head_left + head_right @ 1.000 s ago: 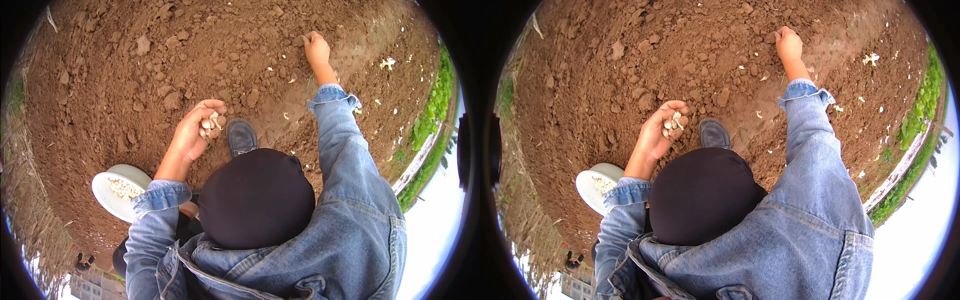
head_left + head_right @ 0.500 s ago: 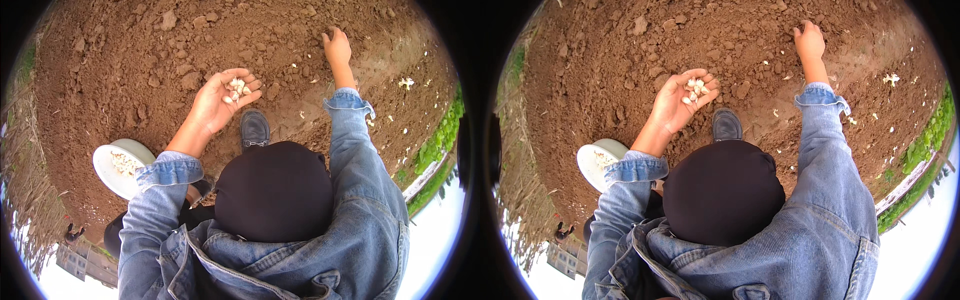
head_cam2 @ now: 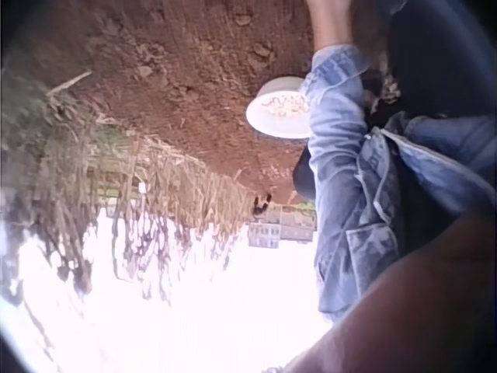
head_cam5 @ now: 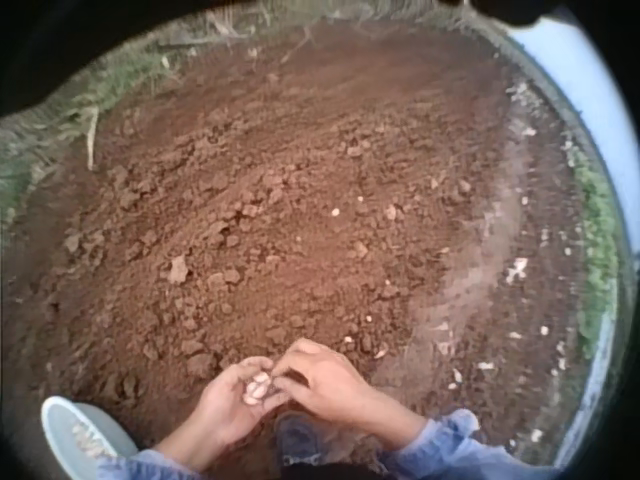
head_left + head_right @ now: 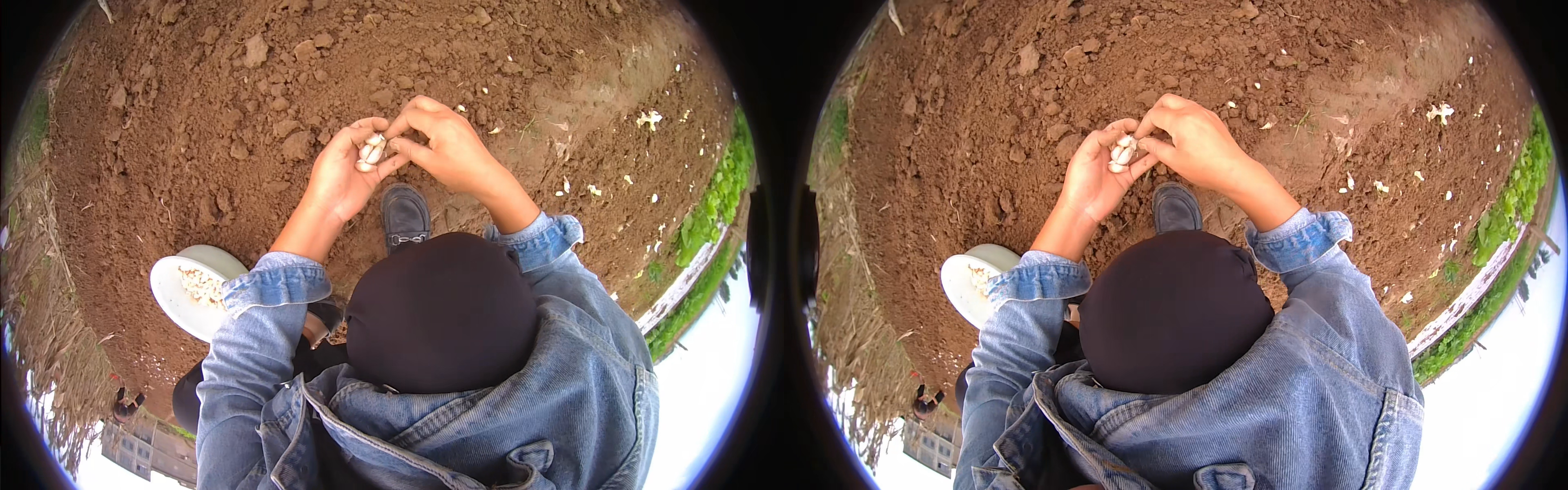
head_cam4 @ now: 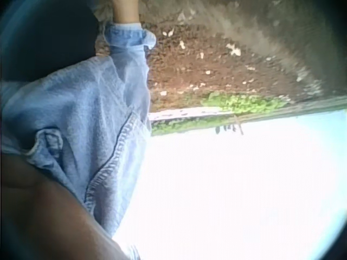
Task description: The person plants garlic cloves into prepared soil. They take cloves from a white bowl, place them into the ground, and cover them with soil using their hands.
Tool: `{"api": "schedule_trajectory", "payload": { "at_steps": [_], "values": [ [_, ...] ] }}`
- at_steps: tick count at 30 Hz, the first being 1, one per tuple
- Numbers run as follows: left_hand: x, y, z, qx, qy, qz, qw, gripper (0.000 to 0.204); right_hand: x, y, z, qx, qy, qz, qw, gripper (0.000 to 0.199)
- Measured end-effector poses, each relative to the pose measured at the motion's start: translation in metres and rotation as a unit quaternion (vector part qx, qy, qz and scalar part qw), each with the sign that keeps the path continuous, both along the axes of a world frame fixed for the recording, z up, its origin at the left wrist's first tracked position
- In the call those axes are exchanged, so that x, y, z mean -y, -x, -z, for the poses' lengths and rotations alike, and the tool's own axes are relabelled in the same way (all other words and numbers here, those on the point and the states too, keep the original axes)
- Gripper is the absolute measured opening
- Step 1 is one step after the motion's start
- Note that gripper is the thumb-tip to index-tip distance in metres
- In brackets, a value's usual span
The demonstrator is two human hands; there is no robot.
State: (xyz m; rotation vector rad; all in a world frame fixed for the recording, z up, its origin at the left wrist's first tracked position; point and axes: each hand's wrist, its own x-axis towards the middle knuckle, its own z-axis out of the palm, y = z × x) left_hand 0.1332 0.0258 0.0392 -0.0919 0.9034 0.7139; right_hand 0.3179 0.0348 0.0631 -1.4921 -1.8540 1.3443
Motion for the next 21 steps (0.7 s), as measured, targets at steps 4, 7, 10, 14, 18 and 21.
{"api": "schedule_trajectory", "payload": {
  "at_steps": [4, 7, 10, 14, 18, 21],
  "values": [
    [-0.003, 0.0, -0.009, 0.01, -0.002, 0.003, 1.0, 0.023, -0.015, -0.034, 0.013, -0.284, 0.162, 0.206, 0.922, 0.016],
    [0.001, 0.009, -0.007, -0.015, 0.009, 0.003, 1.0, 0.021, -0.044, -0.102, 0.053, -0.16, 0.111, 0.327, 0.925, 0.023],
    [0.006, 0.017, -0.001, -0.003, 0.0, 0.007, 1.0, 0.02, -0.068, -0.175, 0.1, 0.157, 0.049, 0.331, 0.929, 0.034],
    [0.005, 0.013, -0.002, -0.03, 0.01, 0.018, 0.999, 0.019, -0.088, -0.257, 0.142, 0.361, 0.028, 0.297, 0.884, 0.037],
    [0.004, 0.013, -0.004, -0.027, 0.014, 0.022, 0.999, 0.019, -0.104, -0.263, 0.148, 0.414, 0.015, 0.27, 0.869, 0.023],
    [0.002, 0.009, -0.003, -0.024, 0.021, 0.028, 0.999, 0.02, -0.106, -0.281, 0.167, 0.462, 0.006, 0.238, 0.854, 0.022]
  ]
}}
